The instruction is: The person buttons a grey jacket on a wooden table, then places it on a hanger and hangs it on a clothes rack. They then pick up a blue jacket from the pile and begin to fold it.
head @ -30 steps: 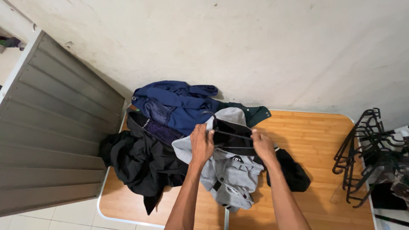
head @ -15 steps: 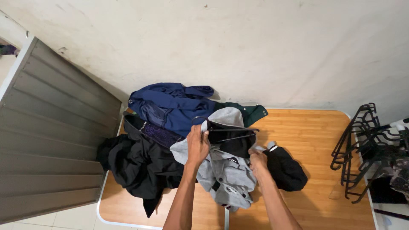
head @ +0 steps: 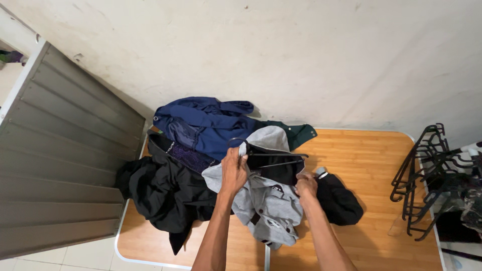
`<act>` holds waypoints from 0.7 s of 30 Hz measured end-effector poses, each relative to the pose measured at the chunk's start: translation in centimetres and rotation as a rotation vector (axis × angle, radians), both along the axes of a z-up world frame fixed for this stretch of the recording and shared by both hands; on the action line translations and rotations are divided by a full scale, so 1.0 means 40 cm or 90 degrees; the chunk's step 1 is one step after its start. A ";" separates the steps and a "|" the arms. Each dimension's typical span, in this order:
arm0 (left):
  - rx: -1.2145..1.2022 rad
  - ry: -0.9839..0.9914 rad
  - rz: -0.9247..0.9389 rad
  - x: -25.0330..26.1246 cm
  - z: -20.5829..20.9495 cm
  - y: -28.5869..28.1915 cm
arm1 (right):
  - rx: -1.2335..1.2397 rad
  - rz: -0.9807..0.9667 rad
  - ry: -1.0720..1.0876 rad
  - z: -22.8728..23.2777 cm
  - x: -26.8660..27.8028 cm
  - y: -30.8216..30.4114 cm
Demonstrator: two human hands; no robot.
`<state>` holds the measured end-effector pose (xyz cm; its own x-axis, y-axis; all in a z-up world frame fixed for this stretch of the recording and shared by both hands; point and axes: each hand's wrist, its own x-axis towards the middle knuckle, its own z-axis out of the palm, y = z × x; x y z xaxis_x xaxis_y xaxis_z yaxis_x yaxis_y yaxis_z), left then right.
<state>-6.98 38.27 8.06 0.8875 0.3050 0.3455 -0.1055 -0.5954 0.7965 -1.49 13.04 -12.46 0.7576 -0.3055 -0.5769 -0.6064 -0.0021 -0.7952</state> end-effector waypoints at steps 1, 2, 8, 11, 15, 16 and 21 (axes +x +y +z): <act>-0.003 0.003 -0.001 -0.002 0.001 0.002 | -0.037 0.000 0.007 0.007 -0.001 0.003; -0.005 0.005 -0.001 -0.001 0.002 0.003 | -0.073 -0.001 0.012 0.018 0.004 0.011; 0.000 0.019 0.004 -0.001 0.012 0.004 | -0.068 0.106 0.073 0.039 0.017 0.002; -0.003 0.007 -0.002 -0.002 0.018 0.006 | -0.019 0.009 0.041 0.052 0.023 0.010; 0.004 0.012 -0.002 -0.002 0.022 0.009 | 0.144 -0.173 -0.108 0.110 0.024 0.004; 0.001 0.017 -0.004 -0.002 0.020 0.010 | 0.164 -0.203 -0.132 0.123 0.032 0.000; 0.069 0.030 -0.021 0.005 0.008 0.008 | 0.194 -0.321 -0.129 0.170 0.072 -0.046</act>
